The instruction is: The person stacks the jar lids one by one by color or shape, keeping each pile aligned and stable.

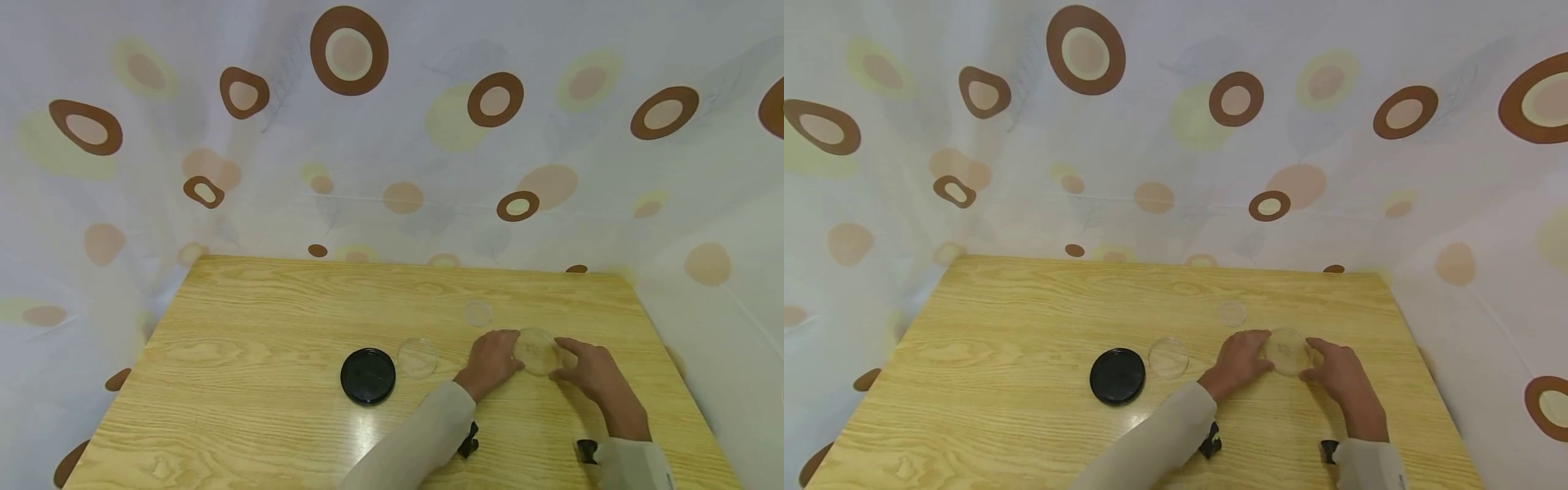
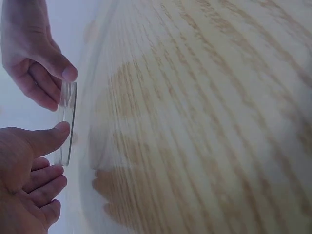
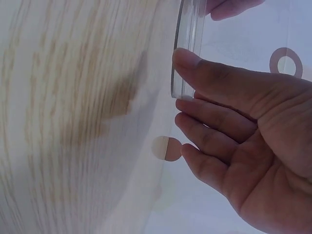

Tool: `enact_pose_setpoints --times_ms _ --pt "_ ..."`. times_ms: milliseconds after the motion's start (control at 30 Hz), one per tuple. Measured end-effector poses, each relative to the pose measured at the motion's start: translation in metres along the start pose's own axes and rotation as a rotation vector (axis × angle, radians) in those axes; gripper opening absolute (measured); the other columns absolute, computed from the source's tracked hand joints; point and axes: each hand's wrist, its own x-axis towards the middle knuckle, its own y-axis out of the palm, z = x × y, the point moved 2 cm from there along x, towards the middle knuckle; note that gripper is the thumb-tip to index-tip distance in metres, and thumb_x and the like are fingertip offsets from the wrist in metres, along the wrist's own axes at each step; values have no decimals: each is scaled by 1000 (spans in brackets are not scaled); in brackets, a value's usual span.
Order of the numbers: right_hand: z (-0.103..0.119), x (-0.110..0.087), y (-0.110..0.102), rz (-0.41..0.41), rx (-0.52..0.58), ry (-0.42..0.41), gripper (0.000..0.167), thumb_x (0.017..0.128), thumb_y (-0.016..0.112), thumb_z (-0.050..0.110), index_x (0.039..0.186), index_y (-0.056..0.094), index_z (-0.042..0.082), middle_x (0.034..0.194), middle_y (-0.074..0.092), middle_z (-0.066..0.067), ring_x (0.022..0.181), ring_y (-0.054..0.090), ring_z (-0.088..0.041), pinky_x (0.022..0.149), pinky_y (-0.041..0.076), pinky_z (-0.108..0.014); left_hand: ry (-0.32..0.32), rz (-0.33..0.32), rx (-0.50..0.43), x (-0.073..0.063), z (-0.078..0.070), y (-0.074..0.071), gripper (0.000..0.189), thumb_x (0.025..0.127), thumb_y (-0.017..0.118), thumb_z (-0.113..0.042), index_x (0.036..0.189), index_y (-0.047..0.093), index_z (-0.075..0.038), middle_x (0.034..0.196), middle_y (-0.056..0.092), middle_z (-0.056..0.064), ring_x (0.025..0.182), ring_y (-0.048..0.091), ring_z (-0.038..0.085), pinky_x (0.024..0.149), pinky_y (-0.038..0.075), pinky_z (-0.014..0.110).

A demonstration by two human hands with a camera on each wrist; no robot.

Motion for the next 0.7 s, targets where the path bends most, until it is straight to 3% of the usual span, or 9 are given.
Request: enact_pose_setpoints --times_ms 433,700 --pt "9 -8 -3 -21 1 -18 72 78 76 30 132 49 -7 127 51 -36 111 49 -56 83 48 -60 26 6 -8 -9 2 -12 50 77 78 -36 123 62 -22 119 66 -12 108 62 2 85 50 14" --pt "16 -13 -2 -25 21 -15 71 77 77 31 132 50 -5 127 52 -36 111 50 -56 82 49 -60 83 -24 -23 -18 6 -19 50 77 78 -34 123 63 -18 119 66 -10 108 62 3 86 50 13"
